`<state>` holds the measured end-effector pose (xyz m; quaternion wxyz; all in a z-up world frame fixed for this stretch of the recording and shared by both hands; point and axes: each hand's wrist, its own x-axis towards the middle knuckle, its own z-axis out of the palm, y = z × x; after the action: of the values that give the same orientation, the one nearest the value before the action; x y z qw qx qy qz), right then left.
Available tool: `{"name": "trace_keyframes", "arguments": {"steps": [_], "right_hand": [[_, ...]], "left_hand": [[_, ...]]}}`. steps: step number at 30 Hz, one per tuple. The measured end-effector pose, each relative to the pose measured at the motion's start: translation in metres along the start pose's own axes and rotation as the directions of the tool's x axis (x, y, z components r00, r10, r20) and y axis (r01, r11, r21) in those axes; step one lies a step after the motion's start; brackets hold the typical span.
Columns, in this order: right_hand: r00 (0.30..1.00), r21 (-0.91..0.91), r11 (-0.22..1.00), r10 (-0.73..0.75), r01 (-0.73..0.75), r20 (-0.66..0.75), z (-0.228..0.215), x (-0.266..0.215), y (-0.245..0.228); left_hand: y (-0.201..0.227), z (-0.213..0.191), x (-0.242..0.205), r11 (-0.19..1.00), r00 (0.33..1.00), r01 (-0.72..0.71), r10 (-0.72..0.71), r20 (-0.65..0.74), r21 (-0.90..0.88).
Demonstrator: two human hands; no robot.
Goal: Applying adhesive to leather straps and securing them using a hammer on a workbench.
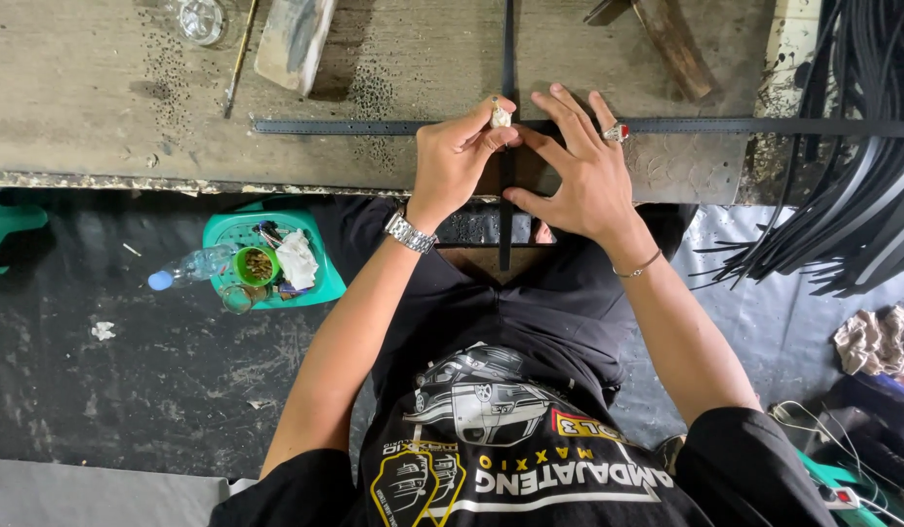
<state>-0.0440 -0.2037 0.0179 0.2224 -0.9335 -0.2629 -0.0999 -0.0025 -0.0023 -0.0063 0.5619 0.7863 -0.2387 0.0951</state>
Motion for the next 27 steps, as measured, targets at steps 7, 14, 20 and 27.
{"name": "trace_keyframes", "arguments": {"steps": [7,14,20,27], "right_hand": [[1.0,-0.009,1.0,-0.003,0.003,-0.003,0.001,-0.001,0.002],[0.996,0.331,0.941,0.081,-0.068,-0.024,-0.003,0.0,0.023],[0.92,-0.347,0.857,0.31,-0.38,-0.24,-0.018,0.007,0.1],[0.887,-0.408,0.789,0.433,-0.459,-0.162,-0.024,0.018,0.126]], "left_hand": [[-0.009,0.004,-0.005,0.995,0.999,-0.042,0.043,-0.003,0.093],[-0.016,0.008,-0.012,0.983,0.991,-0.131,0.13,0.017,0.125],[-0.011,0.008,-0.012,0.972,0.977,-0.214,0.214,0.014,0.102],[-0.023,0.013,-0.016,0.965,0.966,-0.257,0.255,0.051,0.047]]}}
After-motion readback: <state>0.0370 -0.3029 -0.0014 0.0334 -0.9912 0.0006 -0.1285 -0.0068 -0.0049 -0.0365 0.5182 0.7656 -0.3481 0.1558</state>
